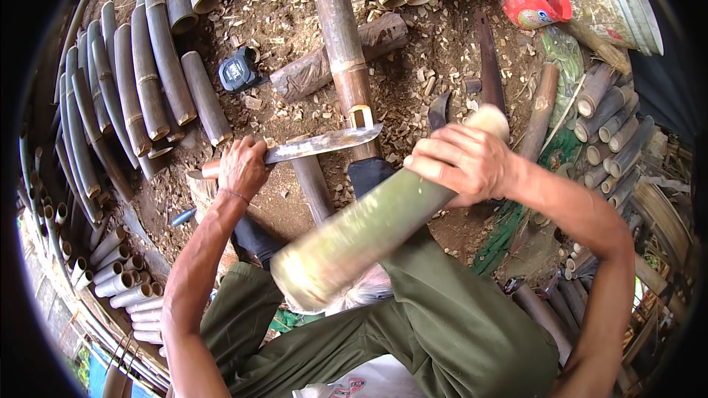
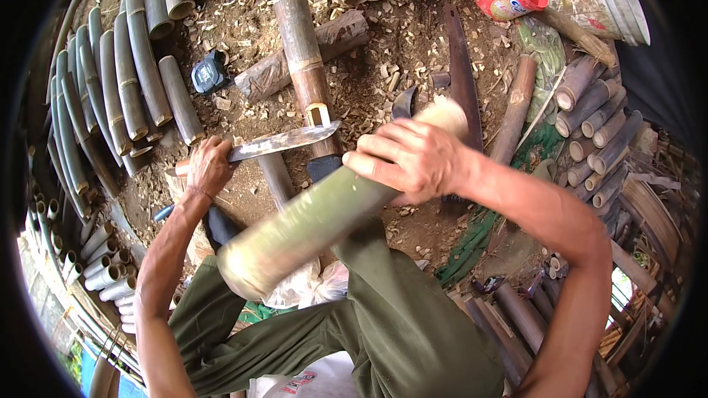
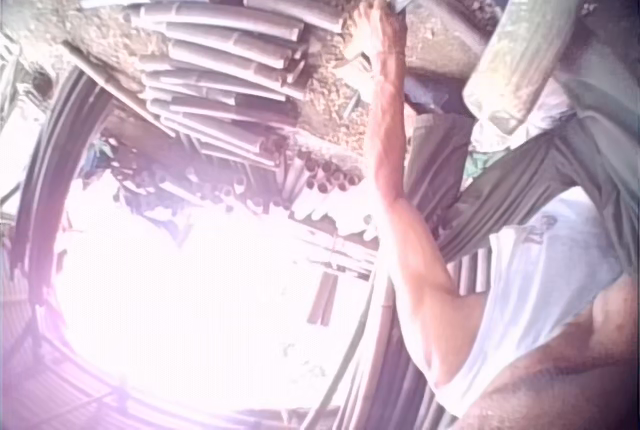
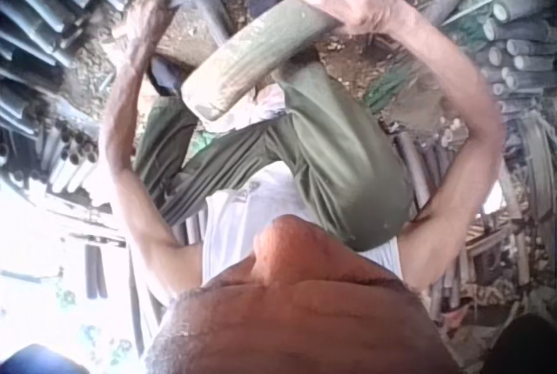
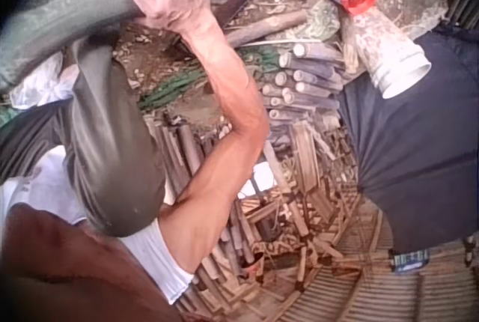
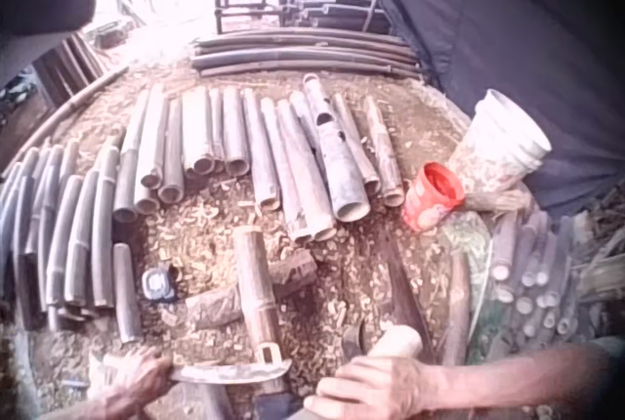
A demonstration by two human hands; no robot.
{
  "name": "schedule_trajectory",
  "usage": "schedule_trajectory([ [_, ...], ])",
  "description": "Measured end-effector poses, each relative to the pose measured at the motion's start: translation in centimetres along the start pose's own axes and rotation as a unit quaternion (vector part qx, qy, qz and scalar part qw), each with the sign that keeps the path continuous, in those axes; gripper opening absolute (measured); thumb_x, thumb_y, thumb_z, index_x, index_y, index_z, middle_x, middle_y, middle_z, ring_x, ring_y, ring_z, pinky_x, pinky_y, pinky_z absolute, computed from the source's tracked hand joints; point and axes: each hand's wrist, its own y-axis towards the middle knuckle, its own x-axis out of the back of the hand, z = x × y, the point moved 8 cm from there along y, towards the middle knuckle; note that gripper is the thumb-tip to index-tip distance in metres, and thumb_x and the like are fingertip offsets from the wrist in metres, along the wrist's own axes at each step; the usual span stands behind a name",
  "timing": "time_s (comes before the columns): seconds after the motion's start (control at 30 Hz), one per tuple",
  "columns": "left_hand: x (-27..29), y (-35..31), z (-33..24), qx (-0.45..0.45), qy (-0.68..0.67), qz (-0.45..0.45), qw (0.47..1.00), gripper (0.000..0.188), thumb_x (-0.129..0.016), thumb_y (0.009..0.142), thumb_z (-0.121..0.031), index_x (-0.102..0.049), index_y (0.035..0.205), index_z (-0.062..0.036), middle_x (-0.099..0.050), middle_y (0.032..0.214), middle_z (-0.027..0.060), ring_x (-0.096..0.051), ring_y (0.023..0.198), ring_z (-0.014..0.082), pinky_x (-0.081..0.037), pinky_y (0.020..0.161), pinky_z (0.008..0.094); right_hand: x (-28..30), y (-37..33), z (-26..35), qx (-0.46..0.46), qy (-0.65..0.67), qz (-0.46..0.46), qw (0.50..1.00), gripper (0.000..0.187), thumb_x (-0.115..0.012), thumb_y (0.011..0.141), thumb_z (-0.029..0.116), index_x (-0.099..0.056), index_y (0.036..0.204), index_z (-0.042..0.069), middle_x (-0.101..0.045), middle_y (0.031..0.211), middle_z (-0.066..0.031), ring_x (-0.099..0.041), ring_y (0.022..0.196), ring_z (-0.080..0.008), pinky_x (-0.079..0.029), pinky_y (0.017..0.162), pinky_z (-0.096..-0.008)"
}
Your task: The person joins bamboo segments together. They use a curved blade to carve out a circular hole in one bamboo pole and then insert the end of another bamboo segment into the hole, fitting them together at a right angle.
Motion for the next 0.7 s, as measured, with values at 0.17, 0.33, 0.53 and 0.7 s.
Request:
schedule_trajectory([
  [0.17, 0.4, 0.5, 0.1, -0.002, 0.029, -0.011, 1.000, 0.019, -0.072, 0.083, -0.027, -0.066, 0.090, -0.0098, -0.062, 0.094, 0.0091, -0.061, 0.094, 0.0283, -0.047, 0.081, 0.0448, -2.4, 0.4, -4.5, -0.080, -0.193, 0.194, 0.958, 0.067, -0.078, 0.068, 0.025, -0.053, 0.128, 0.006, -0.058, 0.099, -0.0110, -0.062, 0.080, -0.0265, -0.054, 0.066, -0.0404],
  [0.33, 0.4, 0.1, 0.0, -0.020, 0.024, -0.050, 0.998, 0.022, -0.075, 0.080, -0.025, -0.066, 0.093, -0.0093, -0.062, 0.093, 0.0084, -0.061, 0.093, 0.0283, -0.048, 0.080, 0.0446, -1.1, 1.3, 3.3, 0.156, -0.041, -0.015, 0.987, 0.038, -0.057, 0.083, 0.018, -0.057, 0.119, 0.007, -0.058, 0.088, -0.0068, -0.061, 0.068, -0.0178, -0.053, 0.058, -0.0311],
  [0.53, 0.7, 0.5, 0.5, -0.057, -0.049, -0.050, 0.996, 0.025, -0.078, 0.080, -0.026, -0.064, 0.088, -0.0077, -0.061, 0.083, 0.0081, -0.062, 0.071, 0.0248, -0.051, 0.066, 0.0422, -1.3, -0.9, -3.0, -0.190, -0.157, 0.232, 0.941, 0.089, -0.086, 0.063, 0.031, -0.045, 0.138, 0.007, -0.057, 0.109, -0.0127, -0.062, 0.090, -0.0276, -0.055, 0.072, -0.0402],
  [0.7, 2.8, 4.6, 4.4, 0.091, -0.428, 0.029, 0.899, 0.079, -0.047, 0.087, -0.077, -0.065, 0.072, -0.0014, -0.060, 0.059, 0.0066, -0.055, 0.048, 0.0142, -0.045, 0.045, 0.0328, -0.6, -3.2, 2.1, -0.247, 0.069, 0.128, 0.958, 0.091, -0.087, 0.058, 0.026, -0.048, 0.137, 0.005, -0.061, 0.106, -0.0145, -0.066, 0.086, -0.0300, -0.058, 0.070, -0.0406],
])
